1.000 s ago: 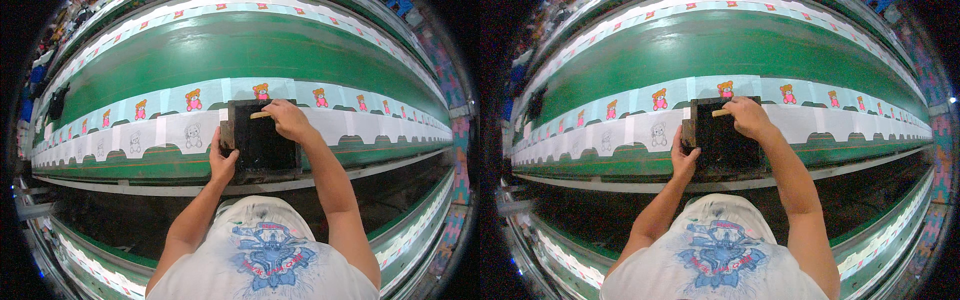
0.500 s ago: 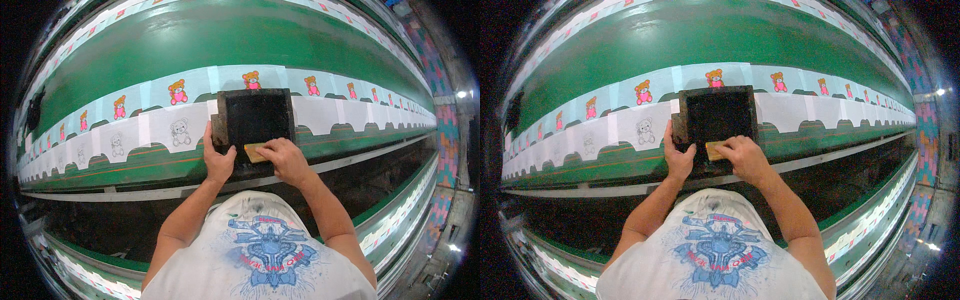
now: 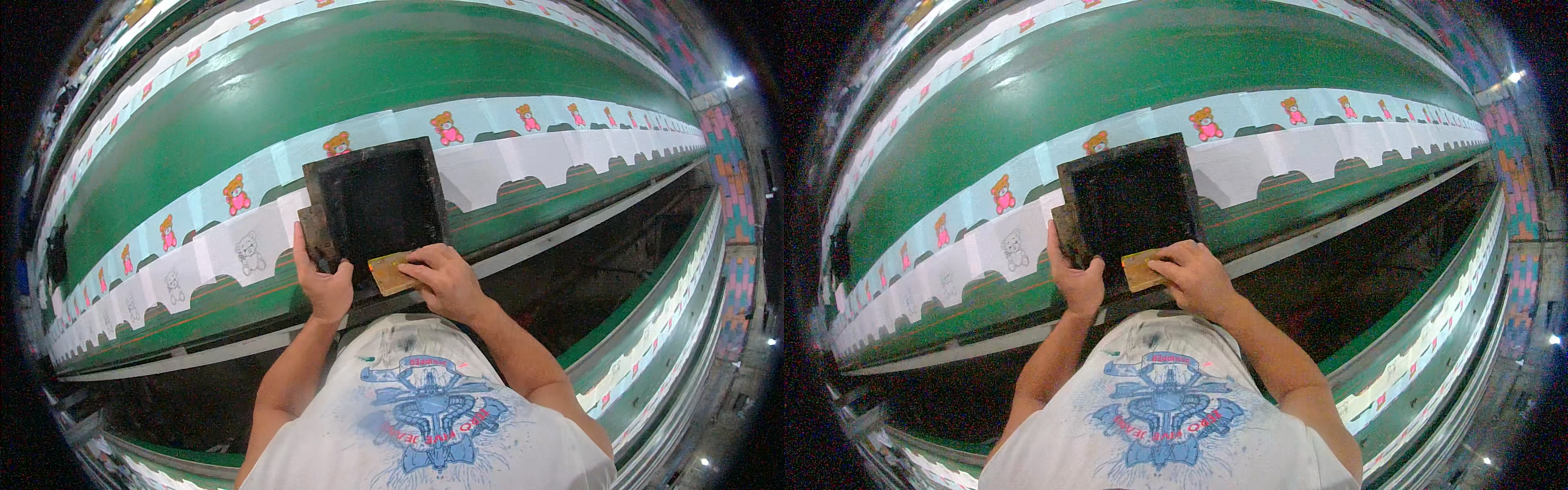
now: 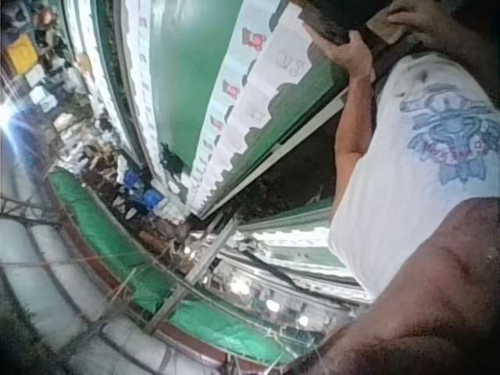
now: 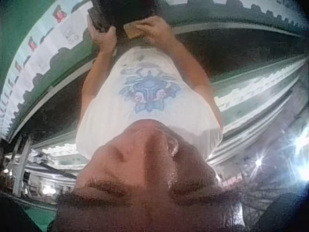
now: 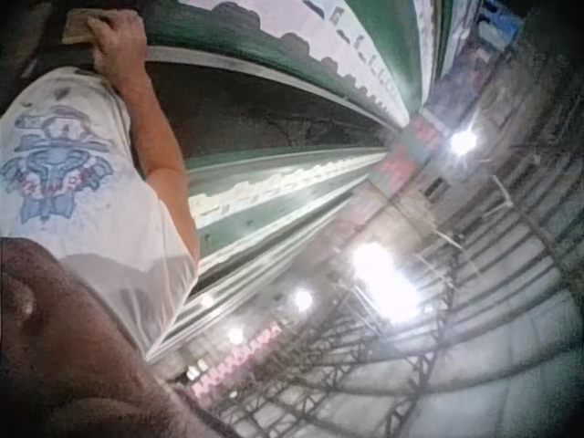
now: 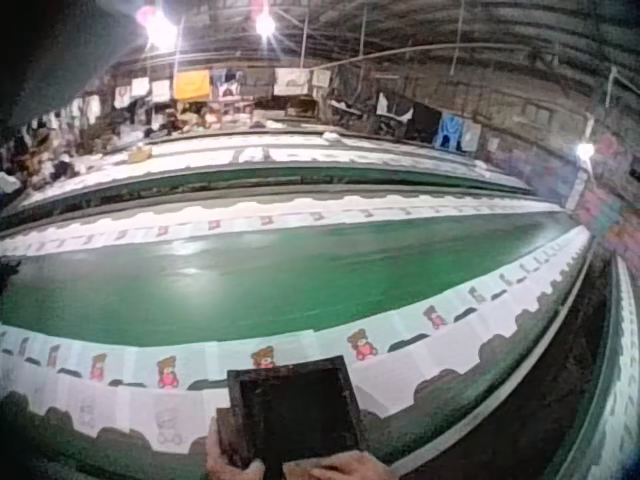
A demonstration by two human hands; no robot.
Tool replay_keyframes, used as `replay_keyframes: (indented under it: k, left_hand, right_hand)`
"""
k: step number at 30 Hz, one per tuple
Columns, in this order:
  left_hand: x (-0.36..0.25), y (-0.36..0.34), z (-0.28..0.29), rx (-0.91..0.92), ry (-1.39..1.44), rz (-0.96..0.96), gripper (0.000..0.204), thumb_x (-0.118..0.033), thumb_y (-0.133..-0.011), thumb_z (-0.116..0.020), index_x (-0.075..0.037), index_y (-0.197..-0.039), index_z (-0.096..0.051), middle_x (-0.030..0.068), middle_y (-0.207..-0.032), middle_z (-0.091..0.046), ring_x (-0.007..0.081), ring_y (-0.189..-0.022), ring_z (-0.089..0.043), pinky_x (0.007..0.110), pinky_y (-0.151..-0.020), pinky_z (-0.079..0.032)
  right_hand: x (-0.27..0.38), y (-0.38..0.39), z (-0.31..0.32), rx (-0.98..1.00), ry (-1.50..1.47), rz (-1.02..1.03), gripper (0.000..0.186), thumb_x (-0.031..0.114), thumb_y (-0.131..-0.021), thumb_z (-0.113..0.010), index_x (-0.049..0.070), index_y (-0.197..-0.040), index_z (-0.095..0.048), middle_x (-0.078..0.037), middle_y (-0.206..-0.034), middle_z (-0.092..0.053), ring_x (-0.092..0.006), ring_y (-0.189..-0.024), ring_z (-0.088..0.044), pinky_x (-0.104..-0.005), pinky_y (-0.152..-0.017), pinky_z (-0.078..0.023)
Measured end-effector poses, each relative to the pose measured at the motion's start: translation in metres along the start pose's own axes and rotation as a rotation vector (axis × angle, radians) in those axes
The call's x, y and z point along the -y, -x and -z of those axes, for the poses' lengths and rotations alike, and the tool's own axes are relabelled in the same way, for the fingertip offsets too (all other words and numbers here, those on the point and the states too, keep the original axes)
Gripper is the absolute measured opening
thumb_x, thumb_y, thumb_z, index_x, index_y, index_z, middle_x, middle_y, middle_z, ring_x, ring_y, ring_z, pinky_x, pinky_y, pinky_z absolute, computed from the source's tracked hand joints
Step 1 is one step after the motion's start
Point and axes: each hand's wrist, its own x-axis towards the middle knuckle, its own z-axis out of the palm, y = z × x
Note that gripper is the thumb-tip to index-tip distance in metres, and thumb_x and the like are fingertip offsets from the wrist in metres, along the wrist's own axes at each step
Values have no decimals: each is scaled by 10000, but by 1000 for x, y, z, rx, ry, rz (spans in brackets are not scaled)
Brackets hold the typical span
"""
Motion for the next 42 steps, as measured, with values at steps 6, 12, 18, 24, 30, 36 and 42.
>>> replay_keyframes:
  k: [6,12,18,24,30,36,42]
  left_hand:
    - [23,12,-106,-10,-55,-74,1101,113,-817,-717,74,-1840,-312,253,-1778,-506,340,-1617,-546,420,-1354,-426]
    - [31,24,-186,-28,17,-42,1108,129,-810,-727,62,-1840,-325,240,-1768,-519,332,-1633,-526,416,-1369,-401]
    - [20,27,-215,-47,25,15,1131,165,-808,-701,48,-1855,-289,222,-1764,-514,307,-1614,-540,421,-1355,-420]
    - [22,23,-215,-30,30,55,1152,172,-798,-711,21,-1861,-294,199,-1708,-576,294,-1552,-601,416,-1328,-462]
    - [26,25,-216,-33,65,122,1144,156,-795,-708,32,-1857,-299,218,-1735,-544,305,-1576,-575,424,-1349,-441]
    - [27,23,-214,-21,115,69,1140,161,-828,-728,8,-1870,-291,215,-1776,-517,311,-1613,-551,434,-1374,-411]
    - [23,26,-215,-33,198,168,1107,157,-879,-737,-35,-1879,-302,192,-1772,-531,297,-1604,-562,441,-1361,-430]
  right_hand:
    - [-63,48,53,-40,25,-83,473,-19,-850,-816,49,-1318,-831,-153,-1346,-776,-408,-1289,-718,-527,-1136,-599]
    - [-123,78,105,3,68,-50,488,-33,-849,-803,50,-1330,-822,-155,-1385,-762,-415,-1335,-707,-534,-1167,-585]
    - [-150,74,136,103,97,119,472,20,-859,-802,50,-1329,-817,-155,-1386,-764,-408,-1341,-710,-531,-1152,-574]
    - [-155,49,149,289,189,220,531,-36,-830,-803,23,-1357,-768,-159,-1362,-765,-402,-1252,-732,-520,-1094,-603]
    - [-187,-13,175,404,113,204,417,-84,-880,-748,15,-1284,-766,-182,-1232,-773,-416,-1204,-746,-517,-1059,-616]
    - [-223,-93,154,221,169,210,380,-48,-961,-695,11,-1327,-779,-210,-1261,-778,-461,-1231,-734,-547,-1083,-608]
    - [-222,-98,146,227,182,107,469,-24,-953,-696,73,-1401,-799,-191,-1310,-791,-447,-1234,-739,-548,-1088,-601]
